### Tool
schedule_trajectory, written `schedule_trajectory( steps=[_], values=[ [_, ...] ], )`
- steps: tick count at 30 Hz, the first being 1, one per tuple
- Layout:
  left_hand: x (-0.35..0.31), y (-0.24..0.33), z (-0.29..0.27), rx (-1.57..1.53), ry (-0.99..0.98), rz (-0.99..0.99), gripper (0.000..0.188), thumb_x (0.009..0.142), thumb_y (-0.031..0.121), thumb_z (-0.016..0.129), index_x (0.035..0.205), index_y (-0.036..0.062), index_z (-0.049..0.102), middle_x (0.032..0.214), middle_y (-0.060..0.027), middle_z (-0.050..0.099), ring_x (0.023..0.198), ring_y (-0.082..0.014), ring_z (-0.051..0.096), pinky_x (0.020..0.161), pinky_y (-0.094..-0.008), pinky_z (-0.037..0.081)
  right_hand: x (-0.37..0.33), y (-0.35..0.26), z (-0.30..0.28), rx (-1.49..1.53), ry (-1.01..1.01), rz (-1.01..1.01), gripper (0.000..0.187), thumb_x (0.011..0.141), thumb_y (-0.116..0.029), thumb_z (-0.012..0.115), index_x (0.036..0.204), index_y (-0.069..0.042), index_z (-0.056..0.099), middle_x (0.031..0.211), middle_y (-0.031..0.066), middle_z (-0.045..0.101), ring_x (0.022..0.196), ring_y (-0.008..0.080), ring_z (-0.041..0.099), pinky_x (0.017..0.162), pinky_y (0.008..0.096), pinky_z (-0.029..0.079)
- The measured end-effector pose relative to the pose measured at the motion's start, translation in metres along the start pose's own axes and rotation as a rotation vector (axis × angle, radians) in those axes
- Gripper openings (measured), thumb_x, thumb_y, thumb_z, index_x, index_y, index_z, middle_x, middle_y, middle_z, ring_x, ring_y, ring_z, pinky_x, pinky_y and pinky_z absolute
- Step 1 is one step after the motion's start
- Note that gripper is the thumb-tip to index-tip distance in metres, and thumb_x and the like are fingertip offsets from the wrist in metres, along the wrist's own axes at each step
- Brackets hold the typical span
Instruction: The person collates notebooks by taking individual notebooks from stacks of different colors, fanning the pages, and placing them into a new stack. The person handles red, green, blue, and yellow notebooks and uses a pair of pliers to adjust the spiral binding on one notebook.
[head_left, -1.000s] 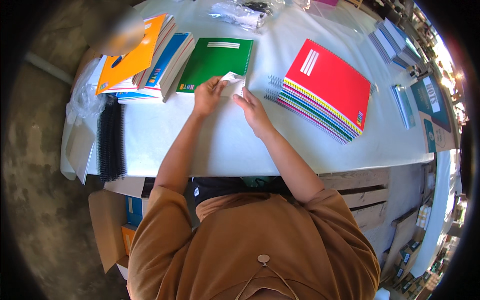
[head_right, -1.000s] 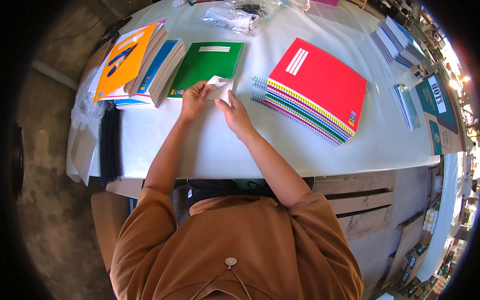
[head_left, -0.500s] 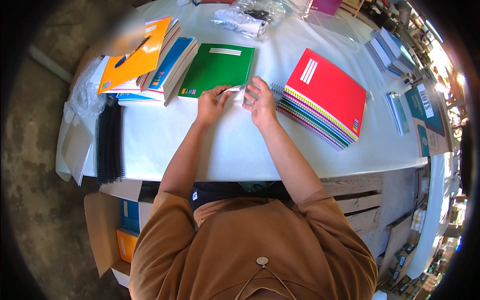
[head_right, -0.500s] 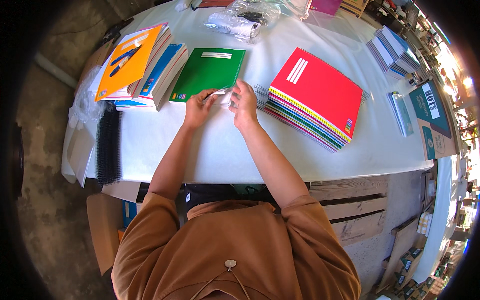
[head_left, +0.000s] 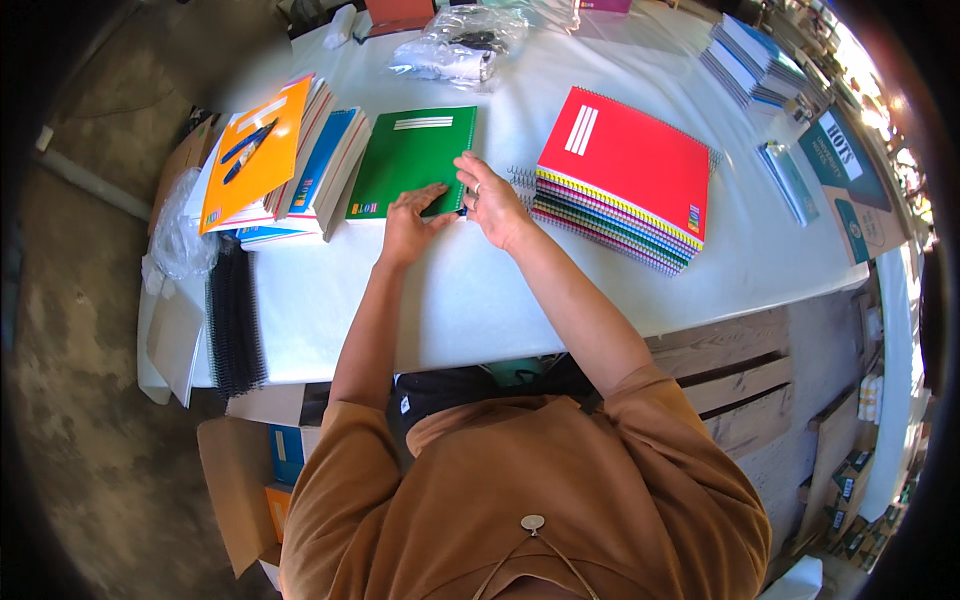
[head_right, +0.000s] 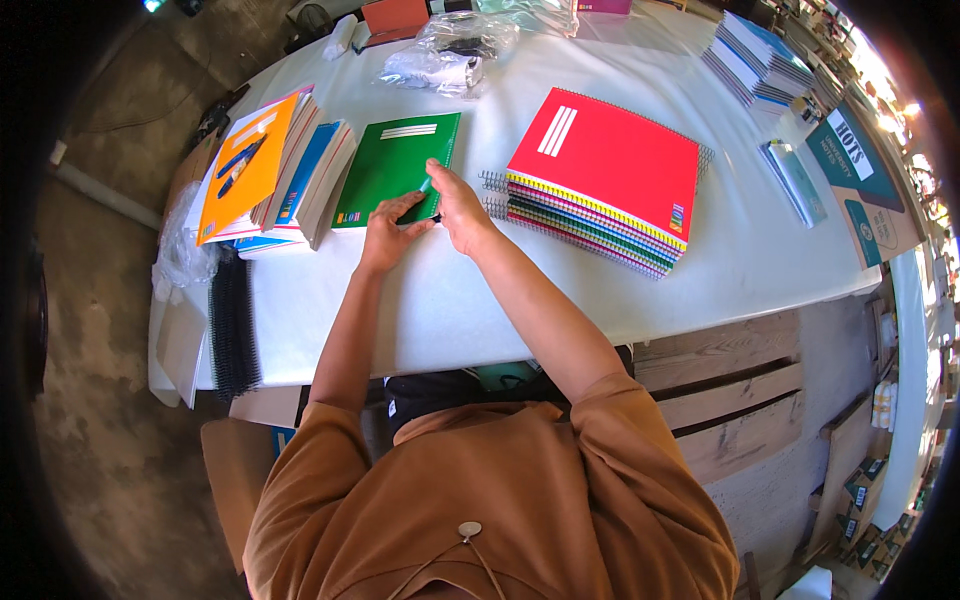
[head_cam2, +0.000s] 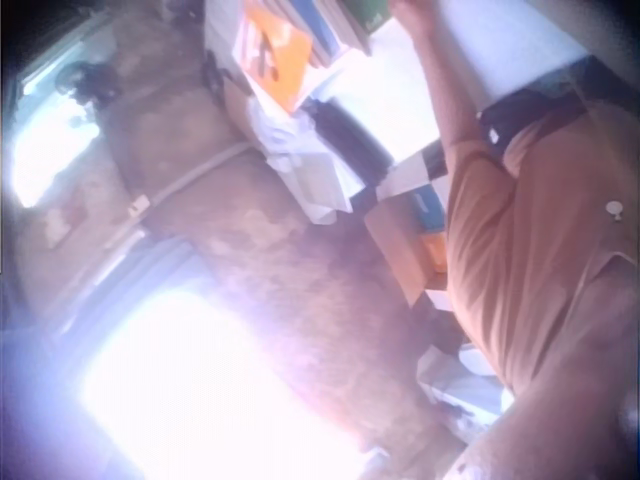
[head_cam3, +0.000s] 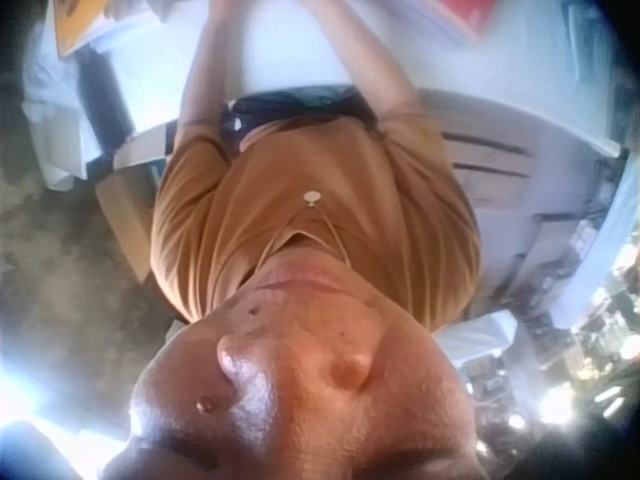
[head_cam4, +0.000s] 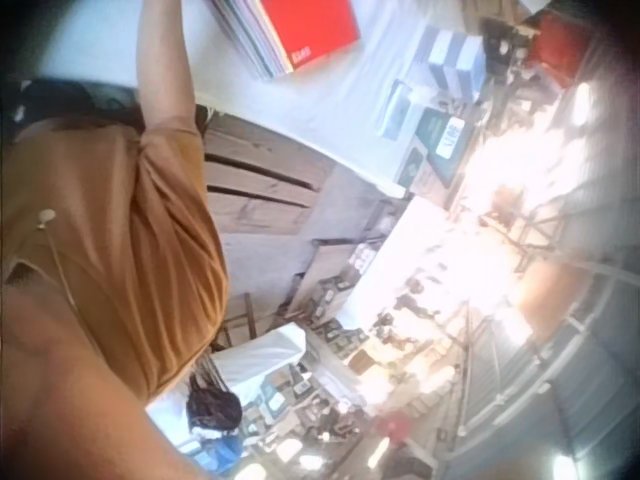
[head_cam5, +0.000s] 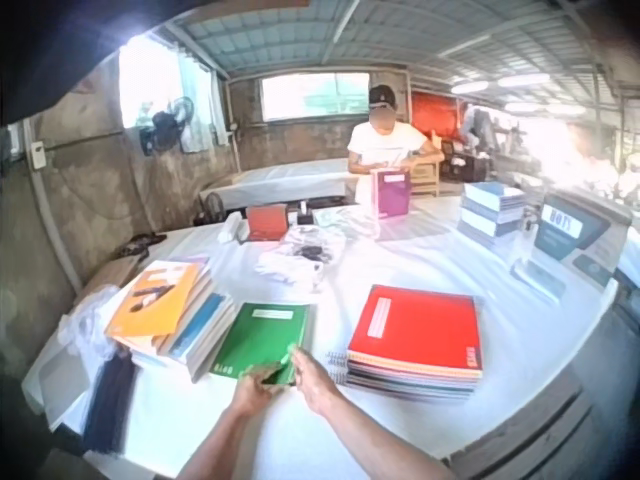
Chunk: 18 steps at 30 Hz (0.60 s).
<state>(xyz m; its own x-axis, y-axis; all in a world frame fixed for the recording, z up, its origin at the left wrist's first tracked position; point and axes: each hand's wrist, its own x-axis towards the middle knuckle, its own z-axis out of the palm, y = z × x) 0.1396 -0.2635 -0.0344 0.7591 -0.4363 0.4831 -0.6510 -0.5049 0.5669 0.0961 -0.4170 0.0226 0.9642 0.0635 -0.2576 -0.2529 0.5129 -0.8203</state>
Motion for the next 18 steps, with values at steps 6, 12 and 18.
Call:
schedule_trajectory(
  steps=[6, 12, 18],
  values=[
    [-0.003, -0.002, 0.005, 0.081, -0.009, -0.013, 0.042, 0.069, 0.023, 0.074, 0.107, 0.0085, 0.065, 0.115, -0.0080, 0.060, 0.105, -0.0256, 0.054, 0.093, -0.0372, 0.040, 0.004, -0.008, -0.004, -0.057, -0.140, 0.002, 0.083, 0.082, -0.065, 0.041, 0.140, -0.007, 0.027, 0.148, 0.0202, 0.006, 0.134, 0.0442, -0.006, 0.108, 0.0512, 0.002],
    [-0.003, 0.005, 0.005, 0.276, 0.119, 0.156, 0.031, 0.076, 0.021, 0.069, 0.103, 0.0067, 0.063, 0.102, -0.0107, 0.063, 0.096, -0.0282, 0.056, 0.082, -0.0382, 0.043, 0.003, -0.024, 0.001, 0.017, -0.152, 0.067, 0.080, 0.083, -0.064, 0.040, 0.139, -0.007, 0.030, 0.146, 0.0209, 0.015, 0.133, 0.0457, 0.008, 0.106, 0.0518, 0.014],
    [0.012, 0.021, -0.083, 0.192, 0.608, 0.078, 0.016, 0.088, 0.014, 0.055, 0.079, 0.0006, 0.053, 0.066, -0.0131, 0.048, 0.059, -0.0266, 0.047, 0.053, -0.0359, 0.037, -0.004, -0.012, -0.006, -0.167, 0.039, -0.408, 0.073, 0.082, -0.025, 0.064, 0.140, -0.003, 0.025, 0.142, 0.0180, 0.030, 0.128, 0.0301, 0.033, 0.104, 0.0409, 0.028]
  ],
)
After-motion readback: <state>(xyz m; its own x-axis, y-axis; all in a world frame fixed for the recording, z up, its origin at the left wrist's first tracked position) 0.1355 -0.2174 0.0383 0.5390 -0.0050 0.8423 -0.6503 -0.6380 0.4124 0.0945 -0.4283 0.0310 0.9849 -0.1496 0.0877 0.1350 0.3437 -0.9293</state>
